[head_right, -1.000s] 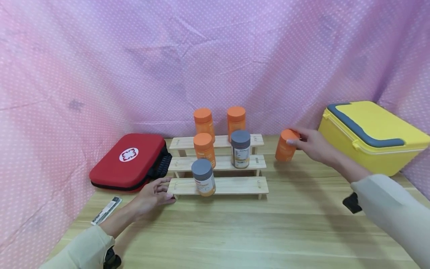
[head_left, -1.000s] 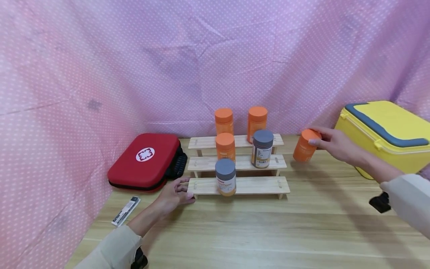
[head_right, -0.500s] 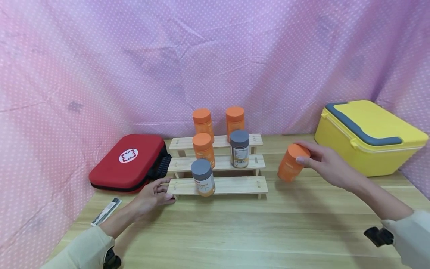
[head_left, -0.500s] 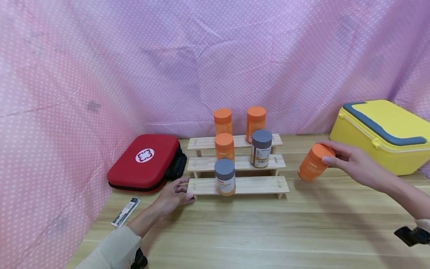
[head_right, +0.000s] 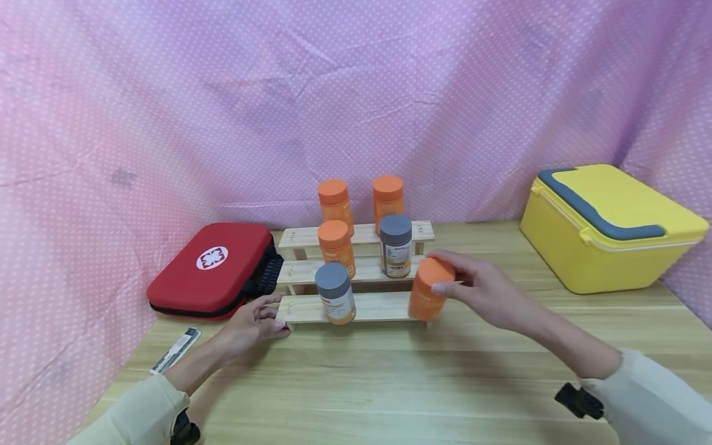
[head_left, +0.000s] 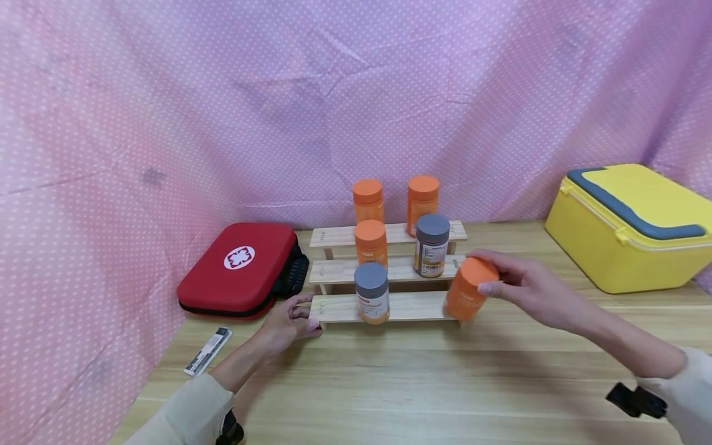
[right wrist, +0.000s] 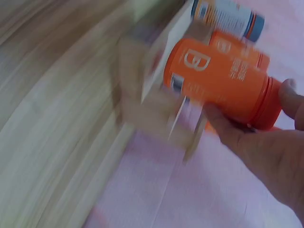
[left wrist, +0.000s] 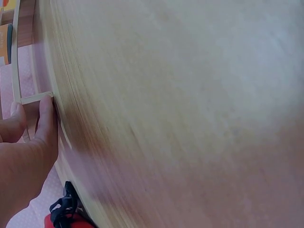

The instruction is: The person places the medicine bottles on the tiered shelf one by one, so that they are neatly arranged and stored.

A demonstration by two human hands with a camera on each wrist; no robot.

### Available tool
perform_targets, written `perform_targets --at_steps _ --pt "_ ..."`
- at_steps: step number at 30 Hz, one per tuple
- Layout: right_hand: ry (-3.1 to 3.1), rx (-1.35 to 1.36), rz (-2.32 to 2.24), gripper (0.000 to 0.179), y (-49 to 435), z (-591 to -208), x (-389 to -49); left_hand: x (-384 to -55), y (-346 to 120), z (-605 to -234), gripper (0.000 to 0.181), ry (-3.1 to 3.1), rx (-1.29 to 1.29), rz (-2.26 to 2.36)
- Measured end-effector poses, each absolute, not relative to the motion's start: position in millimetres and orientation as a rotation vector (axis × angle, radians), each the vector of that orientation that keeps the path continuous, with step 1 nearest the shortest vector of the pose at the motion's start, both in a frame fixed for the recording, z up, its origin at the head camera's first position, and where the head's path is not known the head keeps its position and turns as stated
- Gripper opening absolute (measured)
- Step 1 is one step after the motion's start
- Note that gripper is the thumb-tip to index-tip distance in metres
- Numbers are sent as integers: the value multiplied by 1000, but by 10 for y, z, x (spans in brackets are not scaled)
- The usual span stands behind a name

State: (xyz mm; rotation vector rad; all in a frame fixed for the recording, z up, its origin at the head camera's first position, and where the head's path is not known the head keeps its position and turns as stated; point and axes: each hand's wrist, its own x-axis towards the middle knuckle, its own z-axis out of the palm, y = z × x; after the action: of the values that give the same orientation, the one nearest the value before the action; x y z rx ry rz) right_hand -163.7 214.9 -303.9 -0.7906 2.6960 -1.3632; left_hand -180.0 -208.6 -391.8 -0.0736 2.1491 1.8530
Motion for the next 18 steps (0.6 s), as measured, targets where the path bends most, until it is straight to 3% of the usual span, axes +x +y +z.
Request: perform_targets --at_steps 8,18 --pt "2662 -772 -1391 50 1709 -3093 -1730 -1799 -2071 -3926 57 2158 -92 1853" --pt "2715 -710 -1297 50 1606 -3091 -1790 -1806 -2091 -3932 57 2159 -80 1849"
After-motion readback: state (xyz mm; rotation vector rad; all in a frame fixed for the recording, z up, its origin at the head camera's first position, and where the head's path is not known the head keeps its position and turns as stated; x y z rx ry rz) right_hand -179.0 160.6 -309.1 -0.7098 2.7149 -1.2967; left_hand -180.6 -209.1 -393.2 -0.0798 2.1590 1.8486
